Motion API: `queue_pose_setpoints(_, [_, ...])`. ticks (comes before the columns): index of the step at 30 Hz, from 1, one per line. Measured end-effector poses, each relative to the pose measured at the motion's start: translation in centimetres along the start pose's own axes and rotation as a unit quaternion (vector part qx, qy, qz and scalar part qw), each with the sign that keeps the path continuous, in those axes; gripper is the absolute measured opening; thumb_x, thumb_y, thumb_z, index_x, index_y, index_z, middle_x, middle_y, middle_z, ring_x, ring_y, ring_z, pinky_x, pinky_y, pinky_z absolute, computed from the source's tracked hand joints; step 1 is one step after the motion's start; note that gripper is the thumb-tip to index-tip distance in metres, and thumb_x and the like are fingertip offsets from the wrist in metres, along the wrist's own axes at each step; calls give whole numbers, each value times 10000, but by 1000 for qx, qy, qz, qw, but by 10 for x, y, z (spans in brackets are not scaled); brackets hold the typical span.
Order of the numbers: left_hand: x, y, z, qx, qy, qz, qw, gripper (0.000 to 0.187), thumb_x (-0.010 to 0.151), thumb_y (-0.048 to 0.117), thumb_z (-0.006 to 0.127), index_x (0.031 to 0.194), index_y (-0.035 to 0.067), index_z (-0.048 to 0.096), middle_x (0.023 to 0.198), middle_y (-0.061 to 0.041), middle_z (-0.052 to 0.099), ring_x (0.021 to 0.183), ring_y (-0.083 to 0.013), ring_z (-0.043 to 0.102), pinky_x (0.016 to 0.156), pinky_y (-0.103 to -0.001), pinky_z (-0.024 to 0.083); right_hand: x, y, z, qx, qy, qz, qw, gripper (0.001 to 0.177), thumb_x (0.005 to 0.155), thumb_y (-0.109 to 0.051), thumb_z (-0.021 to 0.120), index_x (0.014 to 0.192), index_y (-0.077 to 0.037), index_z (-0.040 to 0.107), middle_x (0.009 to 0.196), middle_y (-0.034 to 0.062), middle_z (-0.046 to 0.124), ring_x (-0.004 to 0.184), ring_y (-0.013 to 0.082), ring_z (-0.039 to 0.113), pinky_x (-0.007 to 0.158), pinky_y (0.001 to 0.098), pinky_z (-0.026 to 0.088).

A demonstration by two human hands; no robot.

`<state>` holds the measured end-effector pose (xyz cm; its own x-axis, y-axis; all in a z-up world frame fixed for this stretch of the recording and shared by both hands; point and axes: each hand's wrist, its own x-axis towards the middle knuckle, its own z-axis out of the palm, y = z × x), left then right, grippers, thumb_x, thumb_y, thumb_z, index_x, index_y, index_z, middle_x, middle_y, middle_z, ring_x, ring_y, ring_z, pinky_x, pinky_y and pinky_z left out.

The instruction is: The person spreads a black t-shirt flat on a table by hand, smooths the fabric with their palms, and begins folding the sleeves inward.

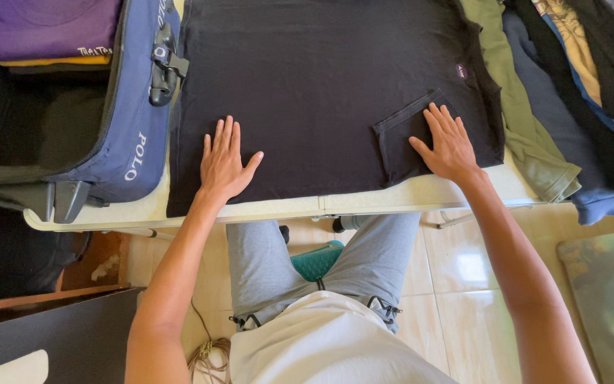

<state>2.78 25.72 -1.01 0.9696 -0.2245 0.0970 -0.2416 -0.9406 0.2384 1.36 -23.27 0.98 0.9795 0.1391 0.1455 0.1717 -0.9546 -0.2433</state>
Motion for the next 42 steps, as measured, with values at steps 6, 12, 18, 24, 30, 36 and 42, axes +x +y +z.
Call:
queue_pose_setpoints(6, [-2,1,2,0,3,-1,1000,919,990,592,483,1598,-50,233,1704,-187,155,1582,-313,106,1263,-518,93,-3,-1,2,-19,-27,12,999,804,1022,-569,425,1601,-25,302,1702,135,225,1581,285,131,1267,476,90])
queue_pose_setpoints(12, [-8,0,2,7,-10,-1,1000,921,989,608,462,1598,-39,221,1702,-188,142,1576,-311,91,1260,-519,80,-11,-2,3,-32,-33,10,999,815,1027,-589,394,1612,-33,277,1711,125,203,1590,276,113,1274,479,79])
queue_pose_setpoints(18, [-18,1,-1,-1,-11,2,1000,921,988,607,454,1600,-42,224,1702,-190,148,1580,-314,98,1261,-522,86,-22,-4,4,-40,-37,11,998,823,1030,-596,367,1611,-23,265,1707,131,192,1584,280,102,1268,479,71])
queue_pose_setpoints(24, [-23,2,-4,2,-15,2,1000,916,990,593,464,1591,-60,234,1696,-213,157,1578,-334,99,1252,-538,91,-29,-7,3,-33,-30,6,999,817,1028,-576,400,1606,-11,282,1704,143,211,1584,292,117,1267,487,81])
queue_pose_setpoints(30, [-12,62,-7,-16,14,43,999,867,1011,538,520,1545,-111,308,1655,-275,238,1557,-403,164,1242,-561,159,-28,-18,-12,-24,-24,-12,999,802,1010,-525,506,1572,22,336,1685,164,266,1579,303,170,1263,497,131])
queue_pose_setpoints(36, [4,181,8,-93,9,205,974,855,996,545,527,1535,-90,334,1644,-250,267,1548,-381,210,1224,-571,217,-34,-51,-23,3,-36,-111,993,752,1011,-461,531,1549,36,360,1660,174,301,1564,309,208,1253,501,165])
queue_pose_setpoints(42, [30,221,34,-68,-3,277,958,851,1003,574,508,1565,-38,326,1671,-161,273,1552,-340,226,1228,-575,213,-34,-50,-19,10,-53,-147,988,682,1042,-381,482,1571,26,343,1684,161,285,1579,302,203,1264,496,162])
